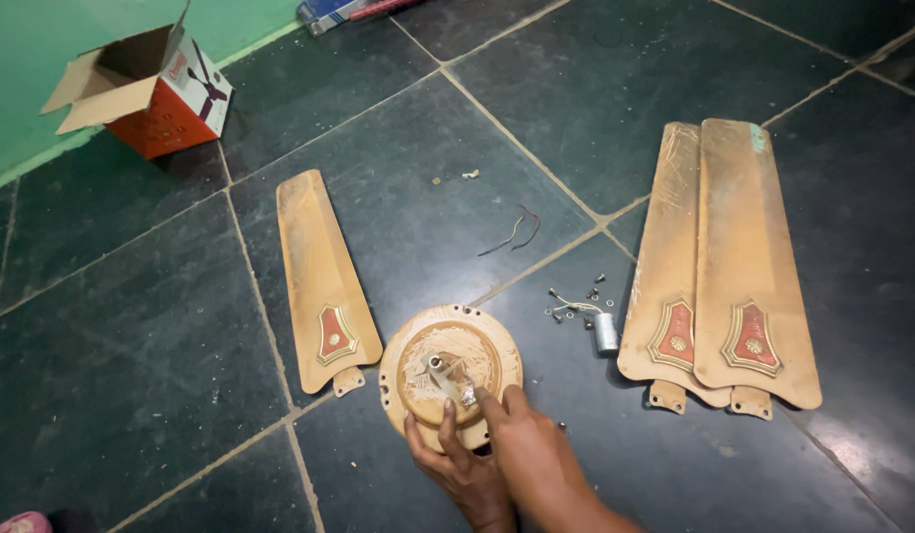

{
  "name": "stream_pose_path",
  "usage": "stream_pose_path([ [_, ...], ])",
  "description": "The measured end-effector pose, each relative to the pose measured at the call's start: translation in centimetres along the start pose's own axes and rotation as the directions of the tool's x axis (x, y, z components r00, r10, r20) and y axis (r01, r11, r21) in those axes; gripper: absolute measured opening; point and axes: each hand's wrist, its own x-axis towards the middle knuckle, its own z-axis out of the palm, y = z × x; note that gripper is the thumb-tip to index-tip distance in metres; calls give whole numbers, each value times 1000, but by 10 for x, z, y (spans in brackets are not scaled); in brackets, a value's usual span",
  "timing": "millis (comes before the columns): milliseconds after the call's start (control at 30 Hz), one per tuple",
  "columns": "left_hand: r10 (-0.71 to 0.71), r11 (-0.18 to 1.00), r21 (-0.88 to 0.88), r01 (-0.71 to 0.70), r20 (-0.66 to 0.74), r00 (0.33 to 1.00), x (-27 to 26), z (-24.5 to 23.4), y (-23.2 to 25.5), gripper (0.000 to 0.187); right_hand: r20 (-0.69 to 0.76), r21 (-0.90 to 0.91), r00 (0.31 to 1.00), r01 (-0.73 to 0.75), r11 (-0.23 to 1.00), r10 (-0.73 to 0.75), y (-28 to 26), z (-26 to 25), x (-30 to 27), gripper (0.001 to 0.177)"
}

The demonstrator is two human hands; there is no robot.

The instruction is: The person is repairing an electric fan motor. They use a screwdriver to manipulate wires and components inside the motor housing. The fan blades are detached and placed on the floor nearby.

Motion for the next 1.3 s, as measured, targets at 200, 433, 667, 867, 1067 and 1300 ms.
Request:
stream_pose_path([
  [200, 10, 1000, 3, -10, 31, 999, -1, -2, 0, 75, -104, -39, 994, 15, 999, -19, 1, 2, 13, 55],
  [433, 3, 1000, 9, -3, 18, 1000, -1, -2, 2, 75, -35, -92, 999, 5, 996, -8, -1, 8, 0, 61],
  [667, 6, 1000, 11, -6, 31, 1000, 0, -2, 0, 70, -81, -36, 996, 20, 999, -23, -3, 3, 10, 58],
  [867, 41, 999, -9, -41, -5, 999, -1, 0, -1, 68, -106, 14, 994, -8, 1000, 9, 7, 16, 11, 56],
  [1067, 3, 1000, 16, -3, 24, 1000, 0, 0, -2, 82, -87, 847, 980, -22, 531, 180, 40, 24, 35, 35],
  [1300, 5, 1000, -7, -4, 26, 1000, 0, 0, -2, 90, 276, 956, 944, -251, -149, 179, 26, -6, 36, 35],
])
